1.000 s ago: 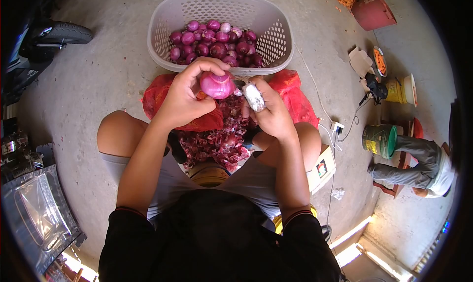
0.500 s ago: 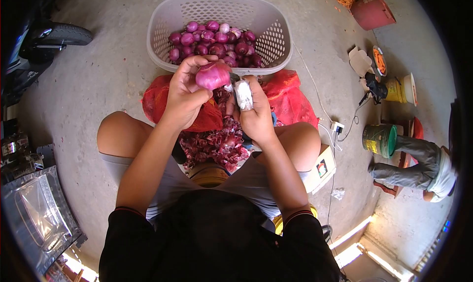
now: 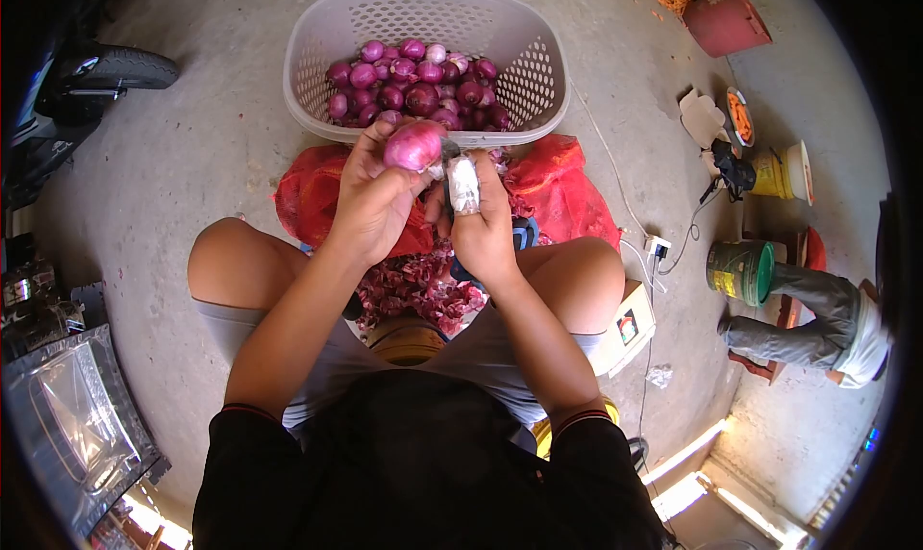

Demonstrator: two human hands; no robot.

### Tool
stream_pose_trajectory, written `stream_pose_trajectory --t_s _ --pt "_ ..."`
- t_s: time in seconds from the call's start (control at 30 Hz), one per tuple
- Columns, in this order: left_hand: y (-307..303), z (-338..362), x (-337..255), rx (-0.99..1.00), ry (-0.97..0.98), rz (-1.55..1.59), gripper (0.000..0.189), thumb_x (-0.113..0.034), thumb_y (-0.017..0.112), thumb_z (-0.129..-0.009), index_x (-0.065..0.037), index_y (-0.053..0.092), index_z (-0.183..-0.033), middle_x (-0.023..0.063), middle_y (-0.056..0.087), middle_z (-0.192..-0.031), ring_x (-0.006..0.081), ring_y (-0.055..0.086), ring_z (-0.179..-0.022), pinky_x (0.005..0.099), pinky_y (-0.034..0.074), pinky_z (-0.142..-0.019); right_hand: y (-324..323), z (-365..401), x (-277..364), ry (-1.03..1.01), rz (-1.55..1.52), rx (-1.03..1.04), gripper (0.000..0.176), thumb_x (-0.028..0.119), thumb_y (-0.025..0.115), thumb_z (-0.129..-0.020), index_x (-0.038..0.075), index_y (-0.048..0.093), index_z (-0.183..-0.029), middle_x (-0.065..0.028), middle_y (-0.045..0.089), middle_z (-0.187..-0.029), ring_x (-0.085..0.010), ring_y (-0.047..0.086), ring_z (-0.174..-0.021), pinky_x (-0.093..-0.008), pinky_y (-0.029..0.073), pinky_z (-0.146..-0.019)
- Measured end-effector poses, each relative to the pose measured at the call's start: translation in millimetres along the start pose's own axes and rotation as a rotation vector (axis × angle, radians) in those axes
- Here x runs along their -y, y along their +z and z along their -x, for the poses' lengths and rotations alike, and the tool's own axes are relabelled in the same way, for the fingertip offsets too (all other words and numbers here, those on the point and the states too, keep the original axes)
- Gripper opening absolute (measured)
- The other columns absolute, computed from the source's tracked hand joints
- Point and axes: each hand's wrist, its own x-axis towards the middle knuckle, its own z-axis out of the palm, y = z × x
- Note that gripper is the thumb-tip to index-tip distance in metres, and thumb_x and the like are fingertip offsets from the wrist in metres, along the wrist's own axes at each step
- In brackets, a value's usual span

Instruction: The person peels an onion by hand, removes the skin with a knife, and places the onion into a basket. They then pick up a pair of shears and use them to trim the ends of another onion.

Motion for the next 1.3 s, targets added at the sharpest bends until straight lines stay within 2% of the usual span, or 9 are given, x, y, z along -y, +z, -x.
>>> stream_pose_trajectory --t_s 0.2,0.3,0.47,0.67,0.77,0.8,0.9,1.0,1.3 --pt "4 -1 -5 -0.080 -0.075 0.103 0.048 0.011 0.048 -0.075 -0.010 0.036 -0.117 0.0127 0.048 -0.122 0.0249 0.049 -0.116 0.0442 0.039 -0.102 2 1 -6 -0.014 0.033 0.019 0.020 0.007 0.034 -0.096 0.006 0.043 -0.114 -0.0036 0.055 -0.065 -0.0069 0.046 -0.048 -0.0193 0.037 -0.043" --pt "-1 -2 -4 -0.066 -0.013 0.050 0.039 0.003 0.050 -0.079 -0.005 0.040 -0.116 0.0193 0.049 -0.125 0.0294 0.045 -0.124 0.0430 0.036 -0.106 2 1 -9 -0.033 0.058 0.037 0.024 0.004 0.033 -0.095 0.006 0.043 -0.116 -0.0037 0.055 -0.066 -0.0066 0.046 -0.048 -0.0193 0.036 -0.043" --pt "0 -3 -8 -0.065 -0.031 0.063 0.038 0.004 0.049 -0.079 -0.006 0.040 -0.114 0.0217 0.048 -0.126 0.0306 0.043 -0.125 0.0444 0.035 -0.107 1 2 -12 -0.034 0.106 0.062 0.029 0.002 0.032 -0.093 0.006 0.042 -0.120 -0.0035 0.055 -0.067 -0.0061 0.046 -0.051 -0.0191 0.036 -0.045" --pt "-3 -7 -8 -0.023 0.042 -0.050 0.043 0.007 0.050 -0.079 -0.010 0.037 -0.117 0.0192 0.049 -0.123 0.0282 0.047 -0.120 0.0457 0.035 -0.106 -12 -3 -13 -0.059 0.162 0.079 0.031 0.005 0.038 -0.091 0.004 0.046 -0.121 -0.0028 0.057 -0.073 -0.0073 0.049 -0.060 -0.0214 0.041 -0.055" --pt "2 -7 -12 -0.035 0.055 -0.137 0.043 0.006 0.051 -0.082 -0.012 0.036 -0.118 0.0160 0.050 -0.121 0.0259 0.049 -0.116 0.0443 0.037 -0.104 -18 -5 3 -0.187 0.390 0.050 0.042 -0.001 0.048 -0.079 0.004 0.044 -0.121 -0.0168 0.061 -0.082 -0.0369 0.063 -0.077 -0.0387 0.049 -0.068" --pt "3 -6 -12 -0.037 0.051 -0.145 0.043 0.005 0.051 -0.083 -0.012 0.036 -0.119 0.0149 0.050 -0.120 0.0250 0.050 -0.115 0.0437 0.037 -0.103 -17 -6 3 -0.338 0.422 0.021 0.044 0.001 0.051 -0.078 0.004 0.045 -0.121 -0.0200 0.061 -0.090 -0.0418 0.061 -0.084 -0.0412 0.048 -0.071" --pt "3 -4 -12 -0.003 -0.019 -0.078 0.039 0.000 0.053 -0.087 -0.012 0.036 -0.120 0.0122 0.052 -0.119 0.0230 0.051 -0.114 0.0422 0.040 -0.100 -17 -5 4 -0.339 0.469 -0.004 0.046 0.003 0.056 -0.077 0.005 0.046 -0.121 -0.0187 0.062 -0.096 -0.0393 0.062 -0.083 -0.0408 0.049 -0.072" --pt "5 -3 -14 0.040 -0.049 -0.059 0.037 -0.004 0.055 -0.089 -0.011 0.037 -0.120 0.0112 0.053 -0.118 0.0216 0.053 -0.111 0.0410 0.042 -0.097 -17 -9 2 -0.517 0.450 0.002 0.051 0.004 0.062 -0.074 0.006 0.046 -0.123 -0.0174 0.062 -0.096 -0.0375 0.063 -0.084 -0.0397 0.050 -0.072" --pt "6 -2 -14 0.069 -0.024 -0.143 0.037 -0.009 0.056 -0.090 -0.010 0.037 -0.121 0.0107 0.053 -0.118 0.0212 0.053 -0.112 0.0397 0.042 -0.096 -26 -9 -1 -0.442 0.434 0.048 0.057 0.003 0.066 -0.074 0.006 0.042 -0.125 -0.0194 0.064 -0.097 -0.0367 0.064 -0.085 -0.0374 0.051 -0.072"
